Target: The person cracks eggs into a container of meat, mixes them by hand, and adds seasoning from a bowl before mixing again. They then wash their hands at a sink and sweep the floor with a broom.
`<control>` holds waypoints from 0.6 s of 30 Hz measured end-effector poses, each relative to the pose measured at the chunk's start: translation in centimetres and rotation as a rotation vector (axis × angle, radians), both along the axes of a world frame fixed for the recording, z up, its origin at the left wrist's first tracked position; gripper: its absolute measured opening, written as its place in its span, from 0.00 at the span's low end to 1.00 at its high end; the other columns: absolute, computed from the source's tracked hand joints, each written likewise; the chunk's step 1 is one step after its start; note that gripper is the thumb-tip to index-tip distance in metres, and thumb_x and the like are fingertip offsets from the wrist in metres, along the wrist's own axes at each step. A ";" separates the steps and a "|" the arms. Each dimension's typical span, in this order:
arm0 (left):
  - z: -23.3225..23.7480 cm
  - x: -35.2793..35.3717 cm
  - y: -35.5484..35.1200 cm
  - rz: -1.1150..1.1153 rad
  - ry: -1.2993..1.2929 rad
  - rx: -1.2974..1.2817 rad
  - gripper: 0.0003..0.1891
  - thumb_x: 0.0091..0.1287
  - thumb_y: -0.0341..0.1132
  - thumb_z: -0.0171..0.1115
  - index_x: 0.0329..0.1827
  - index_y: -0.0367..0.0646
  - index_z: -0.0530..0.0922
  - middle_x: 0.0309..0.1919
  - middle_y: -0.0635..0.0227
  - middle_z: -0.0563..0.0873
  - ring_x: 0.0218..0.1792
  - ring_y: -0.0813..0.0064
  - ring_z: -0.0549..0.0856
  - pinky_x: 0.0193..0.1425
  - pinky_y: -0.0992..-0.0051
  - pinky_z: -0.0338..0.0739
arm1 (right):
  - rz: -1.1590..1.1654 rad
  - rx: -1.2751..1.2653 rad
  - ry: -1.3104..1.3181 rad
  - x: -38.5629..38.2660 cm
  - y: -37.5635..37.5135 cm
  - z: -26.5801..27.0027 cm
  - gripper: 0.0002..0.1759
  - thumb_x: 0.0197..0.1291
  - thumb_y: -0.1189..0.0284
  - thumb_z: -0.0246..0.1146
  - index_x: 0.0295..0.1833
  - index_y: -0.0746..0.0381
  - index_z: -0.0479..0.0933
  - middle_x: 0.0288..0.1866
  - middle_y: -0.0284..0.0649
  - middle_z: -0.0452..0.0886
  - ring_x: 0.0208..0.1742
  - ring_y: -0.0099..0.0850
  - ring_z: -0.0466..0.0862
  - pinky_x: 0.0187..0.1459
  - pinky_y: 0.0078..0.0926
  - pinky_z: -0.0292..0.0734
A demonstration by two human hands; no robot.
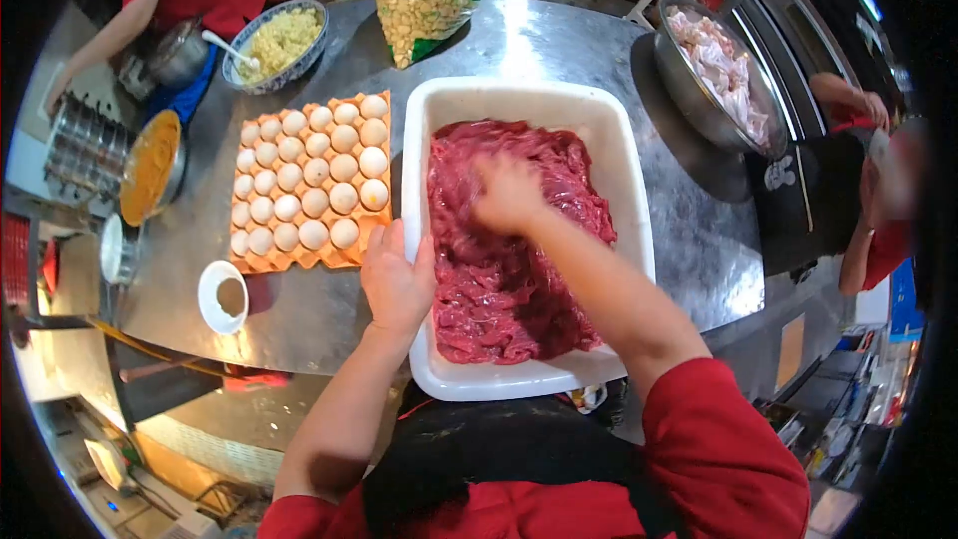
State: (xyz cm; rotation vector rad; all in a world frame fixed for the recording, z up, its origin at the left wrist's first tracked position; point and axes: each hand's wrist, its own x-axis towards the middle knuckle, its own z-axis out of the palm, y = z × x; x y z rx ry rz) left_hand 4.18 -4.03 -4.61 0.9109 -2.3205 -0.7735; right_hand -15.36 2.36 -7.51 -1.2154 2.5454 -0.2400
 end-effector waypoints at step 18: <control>0.8 -0.3 0.0 -0.049 -0.064 -0.054 0.10 0.61 0.35 0.62 0.37 0.36 0.75 0.32 0.53 0.77 0.37 0.51 0.78 0.41 0.57 0.73 | -0.025 0.025 -0.014 0.5 -1.3 2.9 0.34 0.50 0.53 0.64 0.65 0.45 0.70 0.70 0.53 0.61 0.71 0.56 0.60 0.63 0.75 0.52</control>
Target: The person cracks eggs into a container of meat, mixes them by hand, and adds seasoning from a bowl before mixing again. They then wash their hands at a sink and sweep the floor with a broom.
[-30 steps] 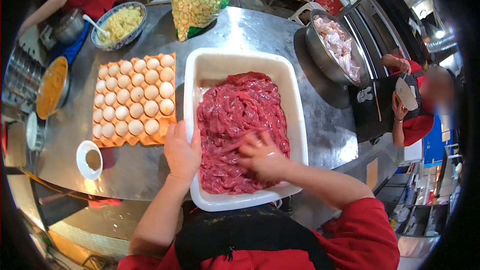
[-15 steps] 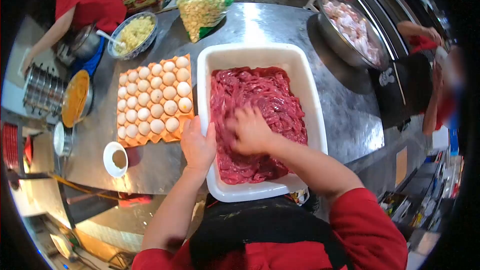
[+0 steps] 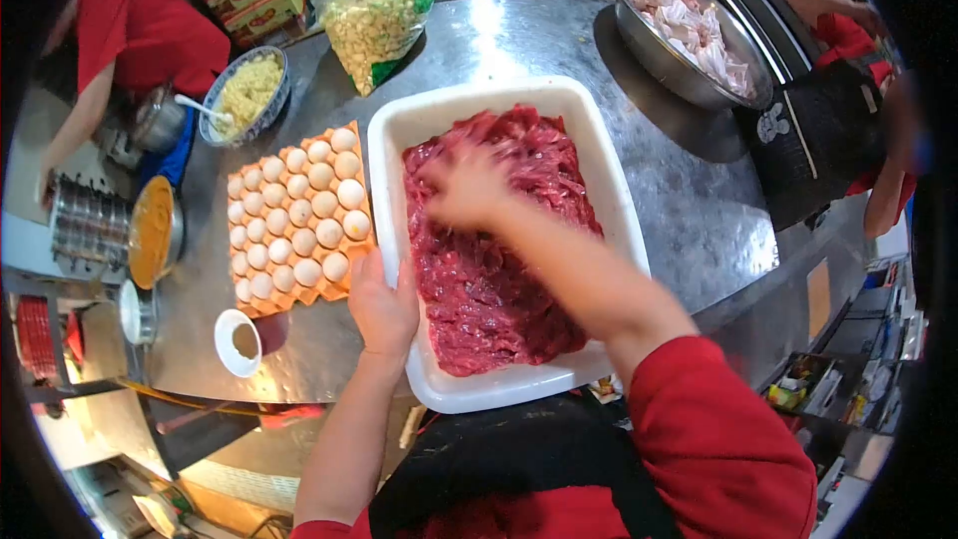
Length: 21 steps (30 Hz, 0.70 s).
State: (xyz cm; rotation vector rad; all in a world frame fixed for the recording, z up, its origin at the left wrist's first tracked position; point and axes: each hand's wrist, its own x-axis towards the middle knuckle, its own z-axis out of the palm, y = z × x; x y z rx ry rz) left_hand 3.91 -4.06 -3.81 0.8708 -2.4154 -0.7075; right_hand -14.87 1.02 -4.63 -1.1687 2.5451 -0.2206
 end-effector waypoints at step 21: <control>-0.5 0.2 -0.2 -0.032 0.012 -0.036 0.11 0.60 0.34 0.63 0.39 0.35 0.75 0.33 0.52 0.76 0.37 0.50 0.78 0.42 0.58 0.72 | 0.057 -0.070 0.147 3.9 1.0 -2.1 0.31 0.49 0.59 0.63 0.60 0.57 0.73 0.67 0.48 0.66 0.71 0.56 0.60 0.63 0.77 0.47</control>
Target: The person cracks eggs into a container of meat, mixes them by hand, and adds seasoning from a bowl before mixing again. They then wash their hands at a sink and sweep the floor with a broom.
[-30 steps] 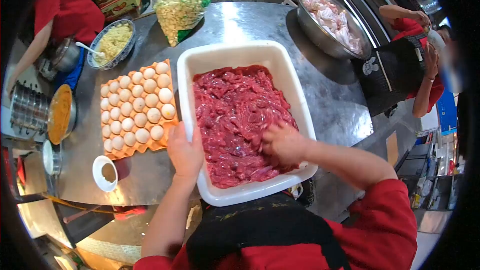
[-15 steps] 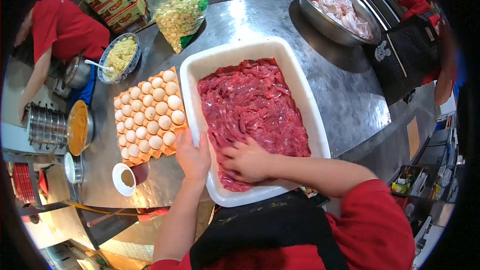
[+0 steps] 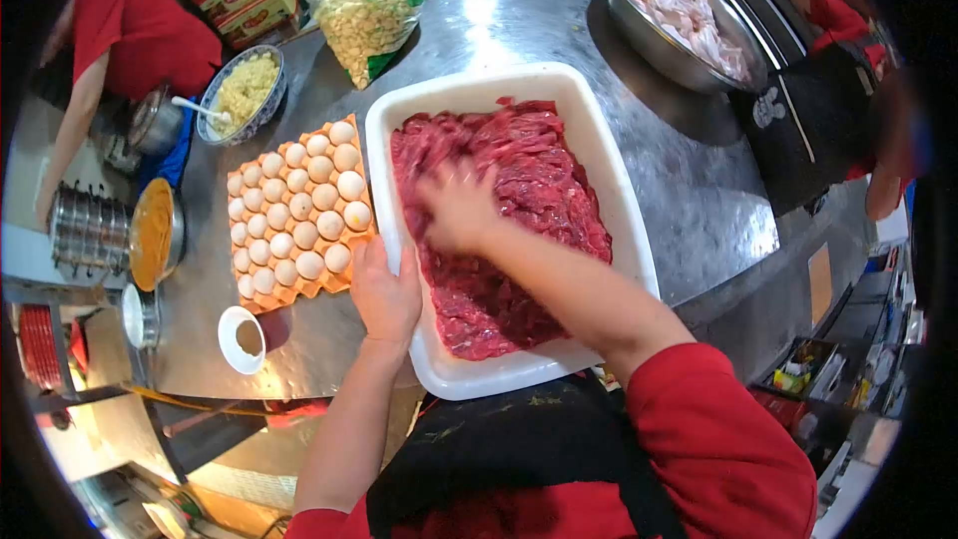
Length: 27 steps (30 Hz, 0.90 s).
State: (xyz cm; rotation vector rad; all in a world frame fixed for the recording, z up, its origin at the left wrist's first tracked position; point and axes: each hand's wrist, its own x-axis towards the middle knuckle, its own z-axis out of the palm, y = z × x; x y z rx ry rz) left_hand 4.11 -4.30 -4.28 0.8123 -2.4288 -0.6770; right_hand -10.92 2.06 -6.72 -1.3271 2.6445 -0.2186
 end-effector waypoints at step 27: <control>-0.1 0.2 0.1 -0.010 0.003 0.027 0.12 0.59 0.34 0.63 0.41 0.35 0.75 0.34 0.52 0.77 0.38 0.50 0.78 0.42 0.57 0.73 | 0.729 0.222 -0.081 2.3 13.5 2.8 0.14 0.57 0.64 0.58 0.46 0.51 0.84 0.69 0.35 0.67 0.75 0.51 0.55 0.67 0.80 0.38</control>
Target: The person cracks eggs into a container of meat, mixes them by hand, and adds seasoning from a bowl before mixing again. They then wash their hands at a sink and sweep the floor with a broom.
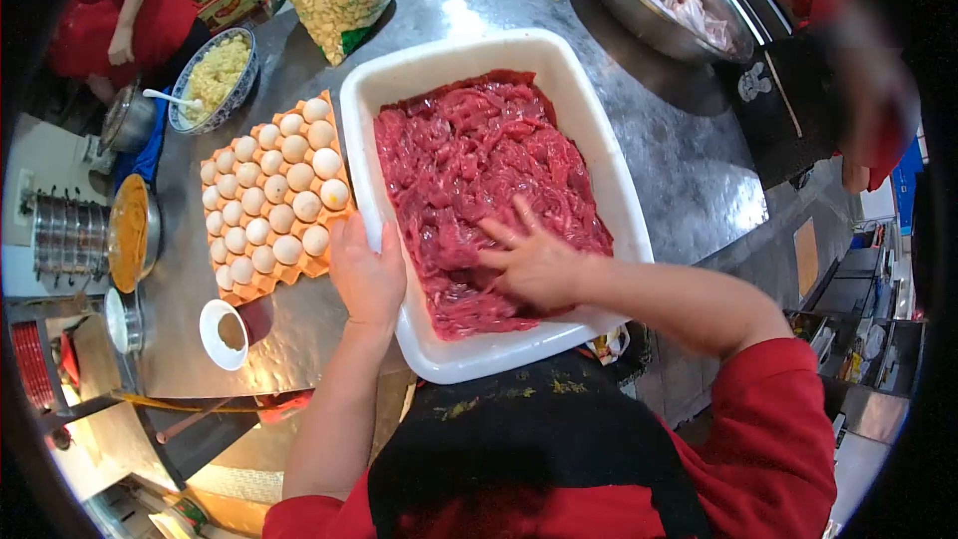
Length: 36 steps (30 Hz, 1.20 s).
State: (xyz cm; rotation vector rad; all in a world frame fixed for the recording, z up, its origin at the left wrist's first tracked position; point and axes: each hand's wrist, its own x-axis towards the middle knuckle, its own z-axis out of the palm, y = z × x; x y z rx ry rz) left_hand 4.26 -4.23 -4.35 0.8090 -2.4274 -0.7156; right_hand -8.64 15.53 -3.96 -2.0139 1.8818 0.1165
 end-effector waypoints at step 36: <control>0.0 0.1 0.0 0.064 0.012 0.028 0.15 0.64 0.40 0.62 0.38 0.33 0.77 0.33 0.49 0.78 0.38 0.48 0.79 0.42 0.56 0.73 | -1.404 -0.041 -2.249 -1.6 -9.8 0.3 0.09 0.59 0.71 0.62 0.44 0.61 0.79 0.41 0.41 0.84 0.43 0.35 0.84 0.48 0.39 0.82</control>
